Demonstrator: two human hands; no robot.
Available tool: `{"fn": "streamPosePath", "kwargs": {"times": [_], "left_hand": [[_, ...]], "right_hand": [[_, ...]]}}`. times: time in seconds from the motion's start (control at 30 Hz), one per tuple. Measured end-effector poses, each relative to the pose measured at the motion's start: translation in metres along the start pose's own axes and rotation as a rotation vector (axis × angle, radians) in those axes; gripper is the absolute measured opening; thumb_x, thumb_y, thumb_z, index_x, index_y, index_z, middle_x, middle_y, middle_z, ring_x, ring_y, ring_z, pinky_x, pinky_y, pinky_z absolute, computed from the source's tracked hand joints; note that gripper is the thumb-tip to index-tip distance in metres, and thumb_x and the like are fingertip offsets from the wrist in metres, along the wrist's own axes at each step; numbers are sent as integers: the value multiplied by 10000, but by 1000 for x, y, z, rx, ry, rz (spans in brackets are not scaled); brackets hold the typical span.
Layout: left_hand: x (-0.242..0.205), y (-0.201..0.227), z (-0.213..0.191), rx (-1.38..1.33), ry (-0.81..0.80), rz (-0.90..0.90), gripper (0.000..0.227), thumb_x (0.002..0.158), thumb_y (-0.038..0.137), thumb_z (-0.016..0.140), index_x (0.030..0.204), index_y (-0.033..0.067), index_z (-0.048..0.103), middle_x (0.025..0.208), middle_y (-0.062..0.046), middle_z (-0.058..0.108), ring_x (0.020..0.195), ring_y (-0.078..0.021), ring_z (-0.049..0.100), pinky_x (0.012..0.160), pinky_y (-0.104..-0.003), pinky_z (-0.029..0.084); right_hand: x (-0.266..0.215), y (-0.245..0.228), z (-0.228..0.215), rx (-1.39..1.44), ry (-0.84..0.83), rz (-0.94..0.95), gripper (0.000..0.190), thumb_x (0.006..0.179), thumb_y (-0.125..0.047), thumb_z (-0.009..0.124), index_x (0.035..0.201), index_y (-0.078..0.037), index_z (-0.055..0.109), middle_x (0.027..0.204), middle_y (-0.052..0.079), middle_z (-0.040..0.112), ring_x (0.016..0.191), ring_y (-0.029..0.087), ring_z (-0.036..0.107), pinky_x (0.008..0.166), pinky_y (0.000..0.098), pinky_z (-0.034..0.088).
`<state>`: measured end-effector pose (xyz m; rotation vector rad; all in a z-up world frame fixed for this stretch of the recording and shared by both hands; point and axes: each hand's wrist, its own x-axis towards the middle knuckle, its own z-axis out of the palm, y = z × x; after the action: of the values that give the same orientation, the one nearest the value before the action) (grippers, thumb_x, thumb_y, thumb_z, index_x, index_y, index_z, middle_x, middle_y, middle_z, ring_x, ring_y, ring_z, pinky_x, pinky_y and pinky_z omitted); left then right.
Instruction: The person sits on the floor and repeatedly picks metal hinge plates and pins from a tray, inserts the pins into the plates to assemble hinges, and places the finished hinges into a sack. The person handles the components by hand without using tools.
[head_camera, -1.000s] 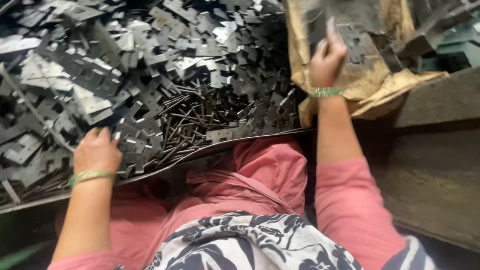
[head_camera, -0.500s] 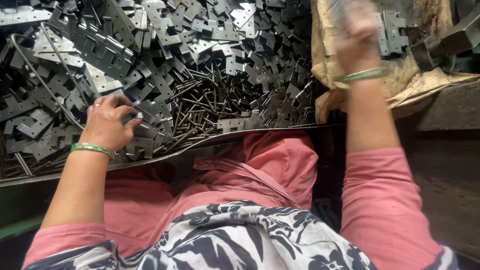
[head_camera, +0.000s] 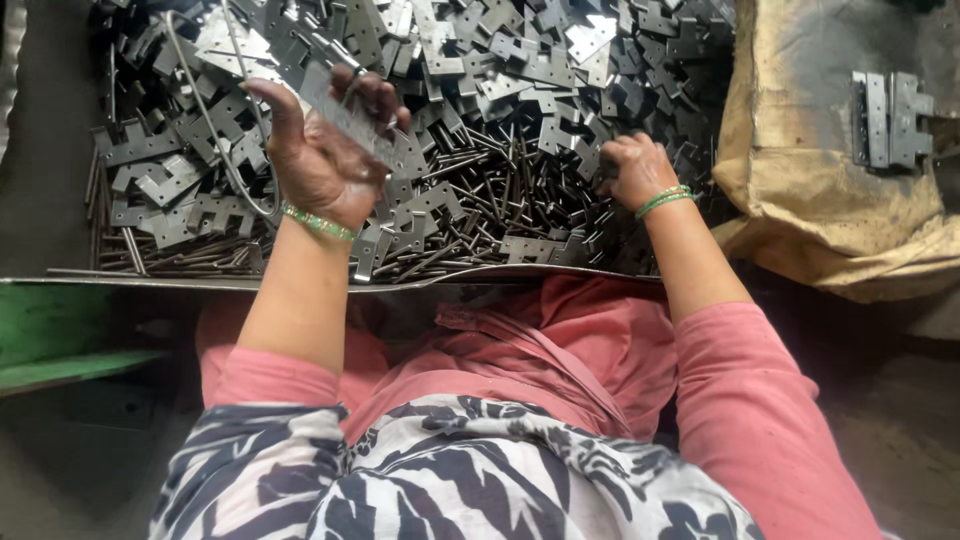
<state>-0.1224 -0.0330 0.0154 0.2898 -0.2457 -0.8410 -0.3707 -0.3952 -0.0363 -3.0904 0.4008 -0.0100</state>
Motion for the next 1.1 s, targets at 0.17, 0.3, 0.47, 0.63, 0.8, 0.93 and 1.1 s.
{"fn": "streamPosePath", "kwargs": {"times": [0.17, 0.3, 0.47, 0.63, 0.8, 0.93, 1.1], "left_hand": [[30, -52, -26, 1492, 200, 44, 403, 779, 242, 885, 1027, 91, 605, 910, -76, 733, 843, -207, 732, 766, -362, 614], [33, -109, -54, 2312, -96, -30, 175, 904, 133, 656, 1064, 70, 619, 965, -176, 741, 895, -331, 734, 838, -475, 541], [33, -134, -67, 2532, -126, 20, 154, 986, 99, 512, 1094, 82, 620, 937, -173, 749, 870, -325, 748, 863, -508, 509], [28, -111, -71, 2687, -242, 196, 222, 884, 127, 562, 1091, 72, 620, 979, -149, 709, 946, -284, 693, 906, -482, 487], [14, -79, -83, 2122, -67, 113, 194, 961, 125, 624, 1113, 10, 587, 1076, -199, 655, 996, -351, 632, 883, -474, 495], [-13, -86, -69, 629, 351, -153, 251, 1146, 192, 629, 1134, -59, 627, 1098, -191, 669, 936, -266, 627, 826, -389, 558], [-50, -135, -20, -45, 260, -392, 355, 893, 124, 676, 1237, 59, 621, 1169, -121, 701, 1052, -255, 711, 904, -361, 581]], "right_hand": [[-7, -29, -28, 469, 128, -13, 284, 815, 65, 788, 1066, -7, 675, 995, 131, 705, 889, 254, 722, 800, 354, 601], [-22, -58, -50, 1170, 184, 127, 159, 918, 89, 714, 1043, 3, 668, 1027, 65, 736, 952, 137, 742, 875, 272, 638], [-37, -65, -63, 1502, 326, 364, 141, 941, 79, 783, 1019, -1, 696, 949, 80, 740, 793, 121, 682, 690, 218, 555], [-44, -50, -54, 2049, 373, 661, 97, 964, -137, 739, 976, -48, 702, 877, 84, 721, 755, 196, 703, 636, 322, 592], [-39, -67, -45, 2287, 327, 870, 190, 947, -56, 673, 1129, -8, 644, 983, 163, 726, 910, 298, 729, 803, 410, 654], [-34, -106, -57, 1959, 163, 674, 615, 825, 158, 609, 1402, -34, 519, 1171, 169, 719, 1003, 297, 760, 875, 401, 638], [-25, -167, -76, 1013, 151, 158, 750, 936, 166, 622, 1611, -66, 393, 1247, 202, 706, 1014, 283, 744, 867, 327, 622]]}}
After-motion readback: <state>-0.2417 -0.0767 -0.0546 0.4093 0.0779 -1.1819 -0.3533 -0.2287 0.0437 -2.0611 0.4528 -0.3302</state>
